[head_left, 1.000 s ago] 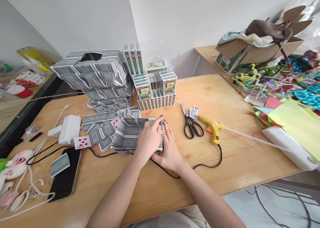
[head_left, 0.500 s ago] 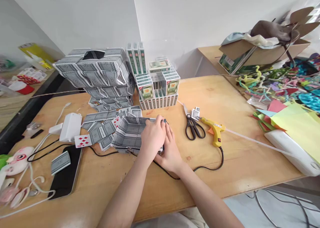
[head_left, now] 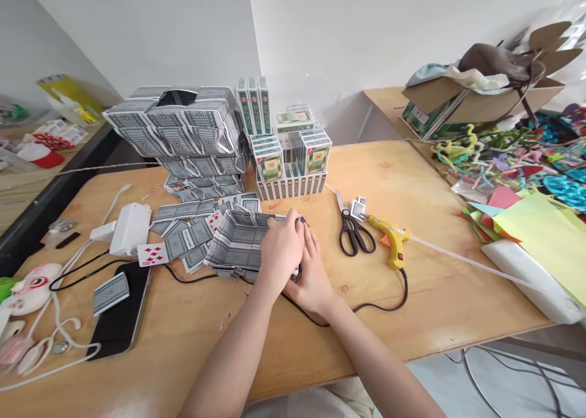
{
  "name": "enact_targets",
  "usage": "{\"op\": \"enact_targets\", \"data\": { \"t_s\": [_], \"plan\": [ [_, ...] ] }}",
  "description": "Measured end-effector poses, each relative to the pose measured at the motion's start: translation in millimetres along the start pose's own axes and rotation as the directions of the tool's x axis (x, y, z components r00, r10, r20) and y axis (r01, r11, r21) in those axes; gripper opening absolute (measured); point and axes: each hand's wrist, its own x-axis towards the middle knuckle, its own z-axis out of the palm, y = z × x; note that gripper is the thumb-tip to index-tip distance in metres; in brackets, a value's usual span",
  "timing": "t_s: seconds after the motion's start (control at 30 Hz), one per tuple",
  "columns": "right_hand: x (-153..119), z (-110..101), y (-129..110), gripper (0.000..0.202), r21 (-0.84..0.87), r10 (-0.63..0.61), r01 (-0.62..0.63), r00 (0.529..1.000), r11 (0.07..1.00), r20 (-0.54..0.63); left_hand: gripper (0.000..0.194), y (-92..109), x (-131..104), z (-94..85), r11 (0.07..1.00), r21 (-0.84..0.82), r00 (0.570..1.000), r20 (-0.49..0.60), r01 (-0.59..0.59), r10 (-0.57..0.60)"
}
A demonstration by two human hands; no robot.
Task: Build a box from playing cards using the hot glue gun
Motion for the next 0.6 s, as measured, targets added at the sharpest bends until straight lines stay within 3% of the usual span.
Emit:
{"op": "enact_targets", "data": {
  "t_s": [0.27,0.6],
  "plan": [
    [-0.4,-1.5,2.6,0.089,0.008,0.007,-0.007,1.000,1.000,0.014,0.041,-16.2,-3.3,-10.4,0.972,-0.225,0.976,0.188,-0.063,0.107],
    [0.2,-2.1,2.7,0.088,0.008,-0.017,0.017,0.999,1.000,0.048,0.059,-34.1,-3.3,-26.6,0.950,-0.300,0.862,0.455,-0.086,0.222]
  ]
}}
